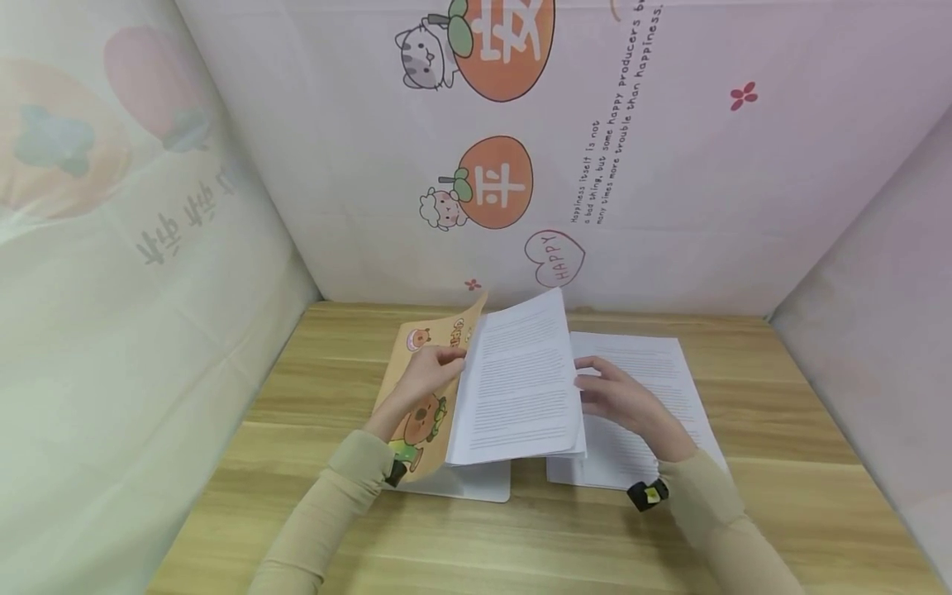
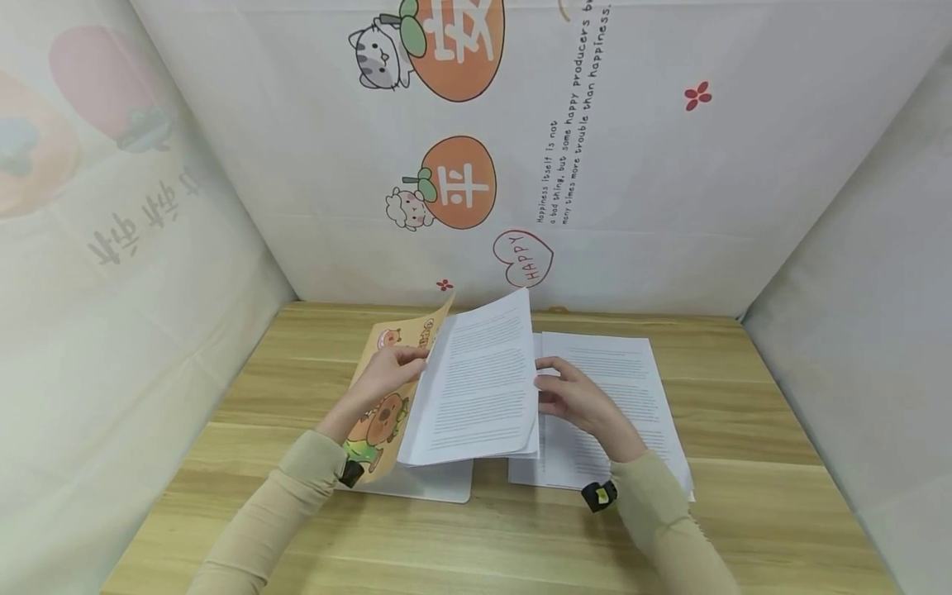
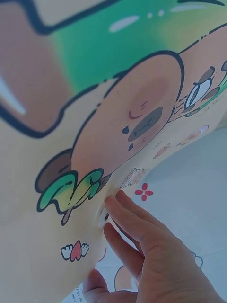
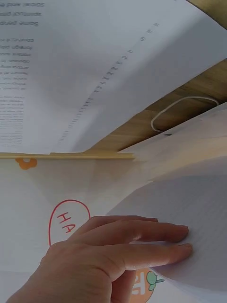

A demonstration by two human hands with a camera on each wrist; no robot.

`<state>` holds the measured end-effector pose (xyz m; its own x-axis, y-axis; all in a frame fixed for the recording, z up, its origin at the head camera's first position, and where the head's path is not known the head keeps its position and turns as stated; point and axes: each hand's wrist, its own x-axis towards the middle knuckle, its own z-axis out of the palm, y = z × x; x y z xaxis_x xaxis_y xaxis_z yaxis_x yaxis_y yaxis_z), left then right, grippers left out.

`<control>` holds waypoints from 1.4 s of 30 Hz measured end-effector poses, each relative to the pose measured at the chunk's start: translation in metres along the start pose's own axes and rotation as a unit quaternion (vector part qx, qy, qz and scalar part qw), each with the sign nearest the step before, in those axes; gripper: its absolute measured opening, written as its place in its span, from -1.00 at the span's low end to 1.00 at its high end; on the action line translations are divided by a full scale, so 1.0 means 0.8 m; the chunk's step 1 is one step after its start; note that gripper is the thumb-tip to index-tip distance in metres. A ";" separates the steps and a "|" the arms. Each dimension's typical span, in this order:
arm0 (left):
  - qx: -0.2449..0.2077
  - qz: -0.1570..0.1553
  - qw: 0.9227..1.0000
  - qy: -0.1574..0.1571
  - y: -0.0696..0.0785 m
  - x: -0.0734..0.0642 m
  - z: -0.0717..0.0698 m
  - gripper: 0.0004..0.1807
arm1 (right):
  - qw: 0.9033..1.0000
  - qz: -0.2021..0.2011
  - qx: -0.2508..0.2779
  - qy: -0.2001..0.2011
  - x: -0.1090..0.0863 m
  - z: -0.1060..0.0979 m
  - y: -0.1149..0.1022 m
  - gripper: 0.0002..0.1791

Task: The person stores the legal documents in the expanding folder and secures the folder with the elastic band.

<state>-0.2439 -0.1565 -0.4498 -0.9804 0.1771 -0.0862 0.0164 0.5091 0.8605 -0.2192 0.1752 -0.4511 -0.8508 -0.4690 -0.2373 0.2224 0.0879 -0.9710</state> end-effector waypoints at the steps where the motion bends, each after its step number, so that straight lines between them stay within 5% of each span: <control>1: 0.000 0.001 1.000 -0.001 0.000 0.000 0.000 -0.55 | 1.000 -0.001 0.001 -0.001 0.001 0.002 0.000 -0.53; 13: -0.006 0.005 1.000 -0.001 -0.005 0.000 -0.002 -0.53 | 0.997 0.010 -0.071 0.021 0.003 0.021 -0.008 -0.47; 33: -0.006 0.010 1.000 0.007 -0.004 -0.001 -0.001 -0.54 | 0.996 0.018 -0.082 0.031 0.016 0.042 -0.005 -0.49; 42: -0.006 0.006 1.000 0.008 -0.005 -0.002 -0.001 -0.53 | 0.991 0.007 -0.131 0.040 0.019 0.047 -0.001 -0.46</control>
<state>-0.2427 -0.1591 -0.4528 -0.9833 0.1687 -0.0683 0.0248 0.4962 0.8678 -0.2145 0.1350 -0.4531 -0.8857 -0.3965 -0.2414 0.1112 0.3236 -0.9396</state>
